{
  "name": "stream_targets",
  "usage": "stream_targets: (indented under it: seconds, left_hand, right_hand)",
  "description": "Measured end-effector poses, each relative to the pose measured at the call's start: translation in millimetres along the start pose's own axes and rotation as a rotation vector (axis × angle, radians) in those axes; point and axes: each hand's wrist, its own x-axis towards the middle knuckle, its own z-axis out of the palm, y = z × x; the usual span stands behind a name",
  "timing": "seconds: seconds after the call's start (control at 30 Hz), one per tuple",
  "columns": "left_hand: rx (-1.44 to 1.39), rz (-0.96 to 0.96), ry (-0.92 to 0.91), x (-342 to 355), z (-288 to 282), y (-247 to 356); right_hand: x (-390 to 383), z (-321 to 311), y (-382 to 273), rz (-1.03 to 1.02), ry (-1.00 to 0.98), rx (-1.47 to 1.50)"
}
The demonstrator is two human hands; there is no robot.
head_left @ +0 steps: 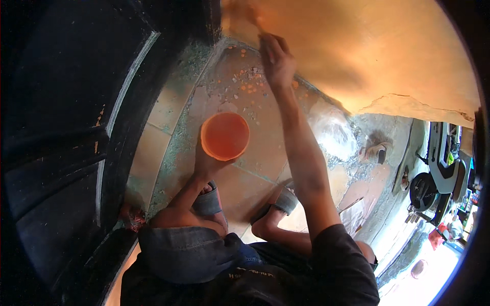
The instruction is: The person paints a wall with orange paint using a brush, dipping the brush into a plastic container of paint held in the other hand.
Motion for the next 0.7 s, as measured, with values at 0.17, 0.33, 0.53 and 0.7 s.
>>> stream_targets:
  seconds: [0.17, 0.33, 0.53, 0.7]
  left_hand:
    - [-0.088, -0.082, -0.007, -2.7, -0.9, 6.0]
    - [-0.018, -0.019, 0.023, -10.6, -11.5, -1.7]
    - [-0.146, -0.018, 0.032, 2.1, 5.7, -4.6]
    - [-0.090, -0.035, 0.072, -14.5, -24.5, 5.5]
  right_hand:
    - [-46.4, -51.5, -13.7, 0.176, 0.146, -0.048]
    - [2.8, -31.2, -56.1, -0.112, -0.002, -0.058]
    - [35.2, -6.4, -30.2, -0.208, 0.035, -0.170]
    - [-5.0, 26.4, -11.9, -0.101, -0.088, -0.166]
